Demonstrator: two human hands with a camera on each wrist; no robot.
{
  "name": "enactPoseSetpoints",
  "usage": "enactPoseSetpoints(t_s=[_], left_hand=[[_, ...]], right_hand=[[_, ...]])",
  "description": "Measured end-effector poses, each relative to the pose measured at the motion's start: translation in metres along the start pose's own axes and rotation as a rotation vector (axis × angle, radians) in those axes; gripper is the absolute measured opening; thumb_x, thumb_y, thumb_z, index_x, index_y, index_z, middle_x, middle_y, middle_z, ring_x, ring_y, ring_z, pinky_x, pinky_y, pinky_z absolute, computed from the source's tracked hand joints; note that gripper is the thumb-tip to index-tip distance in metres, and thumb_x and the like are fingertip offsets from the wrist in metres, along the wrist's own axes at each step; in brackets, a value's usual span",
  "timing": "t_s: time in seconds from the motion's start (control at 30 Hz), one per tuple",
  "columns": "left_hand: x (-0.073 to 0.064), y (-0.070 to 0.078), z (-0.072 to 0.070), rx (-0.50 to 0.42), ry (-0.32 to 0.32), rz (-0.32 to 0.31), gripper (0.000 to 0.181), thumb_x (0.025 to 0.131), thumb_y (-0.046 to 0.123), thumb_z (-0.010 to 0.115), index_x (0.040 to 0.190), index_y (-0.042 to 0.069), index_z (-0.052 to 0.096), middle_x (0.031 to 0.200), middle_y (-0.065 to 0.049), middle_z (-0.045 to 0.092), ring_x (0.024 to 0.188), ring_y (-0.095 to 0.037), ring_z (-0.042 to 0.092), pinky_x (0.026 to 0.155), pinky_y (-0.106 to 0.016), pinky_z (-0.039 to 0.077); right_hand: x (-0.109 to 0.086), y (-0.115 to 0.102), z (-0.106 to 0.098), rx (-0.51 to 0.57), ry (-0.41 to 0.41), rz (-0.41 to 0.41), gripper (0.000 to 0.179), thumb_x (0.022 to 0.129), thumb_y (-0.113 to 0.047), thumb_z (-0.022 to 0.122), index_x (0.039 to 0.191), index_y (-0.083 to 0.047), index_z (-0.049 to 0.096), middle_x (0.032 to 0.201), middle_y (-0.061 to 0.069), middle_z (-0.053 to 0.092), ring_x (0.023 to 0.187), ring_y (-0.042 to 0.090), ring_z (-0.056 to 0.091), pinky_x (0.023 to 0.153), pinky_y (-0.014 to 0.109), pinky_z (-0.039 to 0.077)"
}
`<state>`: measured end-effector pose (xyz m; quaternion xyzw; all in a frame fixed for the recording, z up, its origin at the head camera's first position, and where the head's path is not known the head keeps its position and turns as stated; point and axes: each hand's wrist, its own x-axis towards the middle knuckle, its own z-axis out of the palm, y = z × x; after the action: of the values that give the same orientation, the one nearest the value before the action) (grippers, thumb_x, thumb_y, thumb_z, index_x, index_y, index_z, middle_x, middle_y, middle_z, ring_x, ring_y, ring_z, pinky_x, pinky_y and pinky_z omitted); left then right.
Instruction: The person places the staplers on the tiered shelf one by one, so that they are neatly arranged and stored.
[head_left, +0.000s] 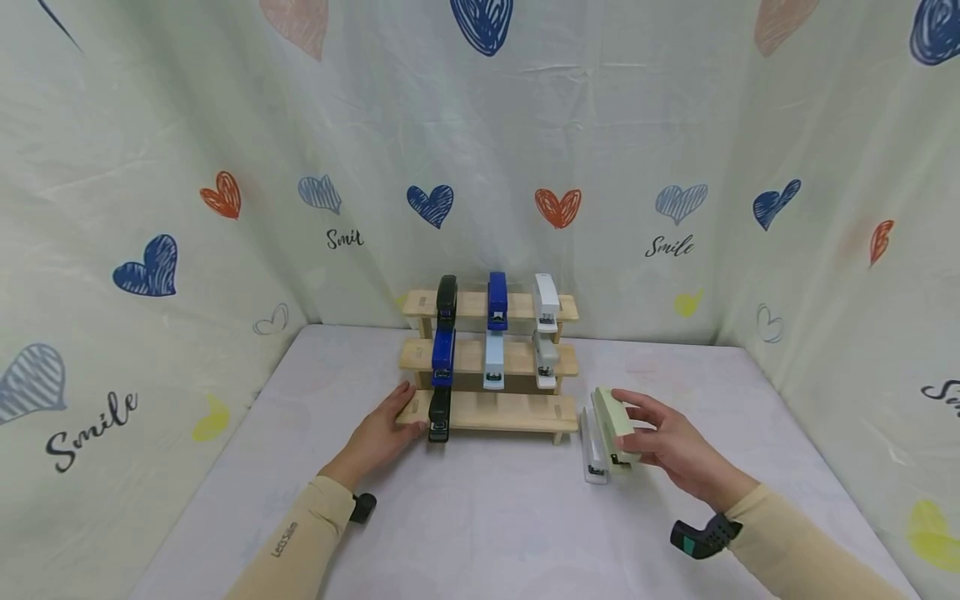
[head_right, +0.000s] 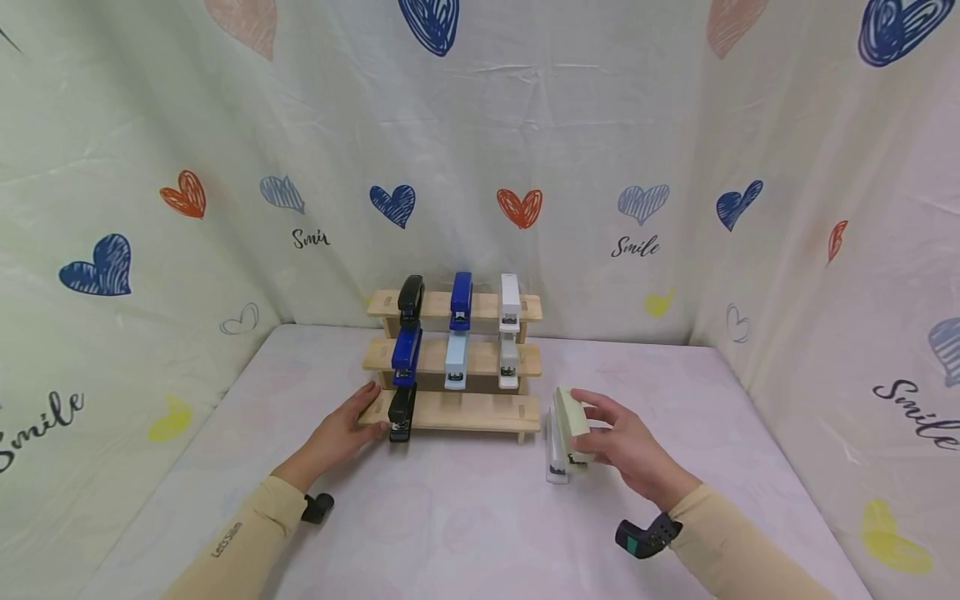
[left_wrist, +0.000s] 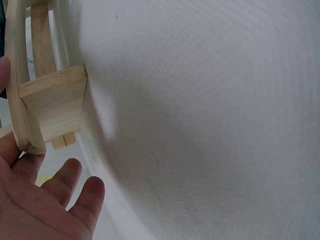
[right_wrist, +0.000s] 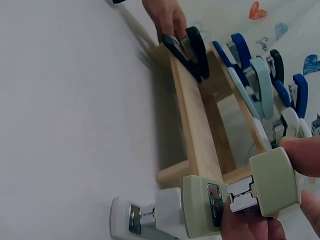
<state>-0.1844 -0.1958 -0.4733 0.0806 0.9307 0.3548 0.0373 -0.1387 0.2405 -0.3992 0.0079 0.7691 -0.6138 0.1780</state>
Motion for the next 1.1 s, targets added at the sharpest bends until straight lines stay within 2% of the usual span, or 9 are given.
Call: enactPoseSetpoints(t_s=[0.3,0.47,0.67,0.87,1.1], left_hand=[[0.0,-0.002,0.0,0.0,0.001,-0.003,0.074,0.097,0.034,0.067,0.156,0.007,0.031,0.163,-0.011,0.022,0.147,-0.036,0.022,0.115,-0.055,0.024],[-0.001,-0.001,0.0,0.001,-0.001,0.005,0.074,0.097,0.034,0.067,0.156,0.006,0.032,0.163,-0.012,0.022,0.147,-0.036,0.023,0.115,-0.055,0.025],[-0.001,-0.001,0.0,0.0,0.0,0.015,0.073,0.097,0.034,0.067,0.156,0.005,0.033,0.163,-0.012,0.023,0.146,-0.037,0.023,0.115,-0.056,0.025],[-0.002,-0.001,-0.001,-0.007,0.001,0.013,0.074,0.097,0.034,0.067,0.156,0.005,0.032,0.163,-0.011,0.023,0.147,-0.037,0.023,0.115,-0.056,0.025],[-0.002,0.0,-0.002,0.0,-0.004,0.005,0.074,0.097,0.035,0.066,0.156,0.006,0.032,0.163,-0.012,0.023,0.147,-0.036,0.023,0.115,-0.054,0.025]], right_hand=[[0.012,-0.013,0.041,0.032,-0.083,0.003,0.079,0.084,-0.002,0.074,0.153,-0.013,0.039,0.147,0.022,0.035,0.12,0.037,0.05,0.086,0.042,0.053],[0.021,-0.015,0.07,0.038,-0.094,0.013,0.075,0.082,-0.001,0.076,0.149,-0.015,0.046,0.142,0.02,0.042,0.115,0.035,0.052,0.082,0.041,0.051],[0.035,-0.015,0.101,0.069,-0.105,0.022,0.073,0.081,-0.001,0.076,0.147,-0.015,0.049,0.136,0.019,0.046,0.116,0.037,0.05,0.083,0.042,0.052],[0.05,-0.017,0.12,0.081,-0.083,0.019,0.073,0.08,-0.001,0.077,0.147,-0.015,0.05,0.131,0.018,0.049,0.109,0.034,0.053,0.077,0.038,0.052],[0.061,-0.02,0.132,0.13,-0.059,0.003,0.072,0.082,0.002,0.076,0.148,-0.012,0.049,0.127,0.02,0.051,0.103,0.03,0.056,0.074,0.037,0.052]])
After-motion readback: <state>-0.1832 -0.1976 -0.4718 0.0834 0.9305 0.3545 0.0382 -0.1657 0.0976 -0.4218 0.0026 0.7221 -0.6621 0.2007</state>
